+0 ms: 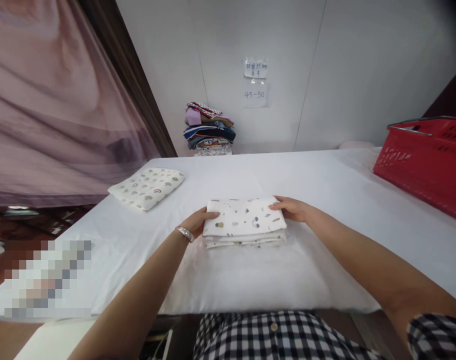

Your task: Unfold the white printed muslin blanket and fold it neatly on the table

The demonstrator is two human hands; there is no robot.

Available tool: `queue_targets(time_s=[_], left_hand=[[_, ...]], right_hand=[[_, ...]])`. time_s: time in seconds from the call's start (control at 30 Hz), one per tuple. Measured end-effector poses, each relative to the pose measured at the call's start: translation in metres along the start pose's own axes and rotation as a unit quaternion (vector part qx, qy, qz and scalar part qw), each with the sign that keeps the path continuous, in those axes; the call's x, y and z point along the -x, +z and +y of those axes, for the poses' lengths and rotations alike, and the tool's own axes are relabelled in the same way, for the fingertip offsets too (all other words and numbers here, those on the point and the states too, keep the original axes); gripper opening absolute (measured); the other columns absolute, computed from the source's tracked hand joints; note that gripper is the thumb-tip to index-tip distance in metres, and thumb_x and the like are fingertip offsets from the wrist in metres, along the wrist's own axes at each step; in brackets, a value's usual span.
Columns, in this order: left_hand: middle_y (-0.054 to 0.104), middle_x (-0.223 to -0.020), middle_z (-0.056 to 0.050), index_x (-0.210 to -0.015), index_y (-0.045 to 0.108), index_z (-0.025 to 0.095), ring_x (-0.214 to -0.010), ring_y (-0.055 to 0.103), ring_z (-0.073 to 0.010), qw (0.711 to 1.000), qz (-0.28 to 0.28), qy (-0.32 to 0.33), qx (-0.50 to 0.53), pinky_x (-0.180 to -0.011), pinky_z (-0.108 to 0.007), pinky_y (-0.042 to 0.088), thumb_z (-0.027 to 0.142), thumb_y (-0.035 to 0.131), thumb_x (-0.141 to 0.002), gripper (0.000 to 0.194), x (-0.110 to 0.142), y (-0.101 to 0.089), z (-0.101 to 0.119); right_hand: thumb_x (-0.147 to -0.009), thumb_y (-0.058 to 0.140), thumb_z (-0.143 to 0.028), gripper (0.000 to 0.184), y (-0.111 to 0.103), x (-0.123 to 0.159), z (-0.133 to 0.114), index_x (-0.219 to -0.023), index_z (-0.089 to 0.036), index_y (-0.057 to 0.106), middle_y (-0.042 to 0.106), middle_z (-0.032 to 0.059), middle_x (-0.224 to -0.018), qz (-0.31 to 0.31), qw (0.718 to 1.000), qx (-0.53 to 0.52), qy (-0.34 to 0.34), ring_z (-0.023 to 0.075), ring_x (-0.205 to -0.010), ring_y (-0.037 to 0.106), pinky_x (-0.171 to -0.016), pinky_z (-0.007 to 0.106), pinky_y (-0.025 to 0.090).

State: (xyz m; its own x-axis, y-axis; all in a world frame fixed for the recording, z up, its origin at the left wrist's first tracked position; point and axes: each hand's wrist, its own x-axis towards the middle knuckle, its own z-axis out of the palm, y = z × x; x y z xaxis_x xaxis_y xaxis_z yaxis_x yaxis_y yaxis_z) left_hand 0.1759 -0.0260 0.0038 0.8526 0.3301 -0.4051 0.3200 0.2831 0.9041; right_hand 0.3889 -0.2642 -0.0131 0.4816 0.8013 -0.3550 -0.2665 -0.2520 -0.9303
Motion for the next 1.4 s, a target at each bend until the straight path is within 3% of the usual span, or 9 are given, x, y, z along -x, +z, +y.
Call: queue_targets(time_s=[0.17,0.3,0.4,0.57,0.7,0.83,0.97,1.17,1.4], left_hand=[[0.064,-0.109,-0.012,-0.118,0.049,0.014,-0.099,0.06,-0.0276,0.958,0.057,0.263,-0.101,-0.086,-0.043,0.049,0.027,0.075,-0.056,0.068,-0.004,0.009,0.039],[0.058,-0.119,-0.008,-0.117,0.051,0.019,-0.113,0.051,-0.0243,0.787,0.183,0.48,-0.34,-0.1,-0.041,0.038,0.025,0.067,-0.066,0.054,-0.01,0.005,0.06],[0.057,-0.123,-0.01,-0.112,0.055,0.02,-0.122,0.044,-0.0228,0.681,0.174,0.522,-0.483,-0.105,-0.041,0.031,0.02,0.057,-0.074,0.038,-0.012,-0.004,0.03],[0.057,-0.125,-0.008,-0.113,0.055,0.022,-0.124,0.043,-0.0198,0.63,0.009,0.472,-0.617,-0.104,-0.044,0.032,0.012,0.041,-0.081,0.036,0.01,-0.016,-0.054],[0.053,-0.13,-0.006,-0.119,0.051,0.023,-0.125,0.042,-0.019,0.654,-0.033,0.452,-0.606,-0.105,-0.045,0.032,0.005,0.04,-0.074,0.05,0.039,-0.012,-0.063],[0.065,-0.109,-0.004,-0.1,0.062,0.025,-0.106,0.057,-0.0191,0.751,0.039,0.384,-0.536,-0.095,-0.041,0.044,0.009,0.042,-0.073,0.036,0.043,0.005,-0.04],[0.064,-0.111,-0.006,-0.1,0.062,0.024,-0.108,0.055,-0.0197,0.77,0.152,0.372,-0.495,-0.096,-0.038,0.043,0.031,0.046,-0.084,0.023,0.028,0.034,-0.027],[0.021,-0.149,-0.014,-0.133,0.036,0.017,-0.138,0.015,-0.0287,0.817,0.249,0.231,-0.466,-0.11,-0.049,0.02,0.053,0.05,-0.079,0.067,-0.003,0.055,-0.029],[0.046,-0.132,-0.019,-0.136,0.028,0.013,-0.113,0.052,-0.0266,0.937,0.287,0.053,-0.194,-0.092,-0.037,0.044,0.055,0.06,-0.071,0.084,-0.031,0.036,-0.017]], right_hand=[[-0.052,0.073,-0.014,0.078,-0.004,0.001,-0.052,-0.126,-0.016,0.049,0.058,0.0108,-0.119,0.114,0.974,0.145,-0.135,0.0272,-0.107,0.054,-0.094,0.042,0.041],[-0.063,0.068,-0.022,0.06,-0.011,0.007,-0.074,-0.122,-0.019,0.052,0.051,0.0085,-0.126,0.225,0.823,0.367,-0.372,0.0267,-0.119,0.043,-0.103,0.043,0.03],[-0.074,0.057,-0.027,0.037,-0.02,0.011,-0.037,-0.11,-0.016,0.059,0.053,0.0126,-0.12,0.213,0.73,0.467,-0.451,0.0267,-0.12,0.04,-0.105,0.044,0.027],[-0.08,0.048,-0.026,0.03,-0.028,0.03,0.061,-0.106,-0.018,0.061,0.057,0.0129,-0.114,0.076,0.723,0.54,-0.424,0.0278,-0.113,0.047,-0.1,0.05,0.033],[-0.078,0.045,-0.018,0.039,-0.023,0.058,0.079,-0.115,-0.02,0.057,0.054,0.0113,-0.121,0.045,0.743,0.52,-0.419,0.0262,-0.115,0.046,-0.099,0.049,0.035],[-0.076,0.049,-0.024,0.036,-0.017,0.071,0.056,-0.11,-0.024,0.062,0.056,0.008,-0.12,0.031,0.828,0.43,-0.359,0.0259,-0.113,0.048,-0.099,0.047,0.036],[-0.079,0.048,-0.034,0.024,-0.013,0.061,0.026,-0.09,-0.022,0.066,0.065,0.0055,-0.101,0.184,0.93,0.206,-0.24,0.0226,-0.101,0.056,-0.091,0.04,0.043],[-0.077,0.054,-0.046,0.034,-0.014,0.023,0.003,-0.096,-0.02,0.064,0.063,0.0077,-0.11,0.214,0.969,0.087,-0.087,0.0211,-0.099,0.057,-0.084,0.035,0.046],[-0.07,0.066,-0.048,0.051,-0.008,-0.007,0.008,-0.109,-0.016,0.062,0.065,0.012,-0.105,0.129,0.989,0.056,-0.055,0.0252,-0.095,0.06,-0.084,0.039,0.046]])
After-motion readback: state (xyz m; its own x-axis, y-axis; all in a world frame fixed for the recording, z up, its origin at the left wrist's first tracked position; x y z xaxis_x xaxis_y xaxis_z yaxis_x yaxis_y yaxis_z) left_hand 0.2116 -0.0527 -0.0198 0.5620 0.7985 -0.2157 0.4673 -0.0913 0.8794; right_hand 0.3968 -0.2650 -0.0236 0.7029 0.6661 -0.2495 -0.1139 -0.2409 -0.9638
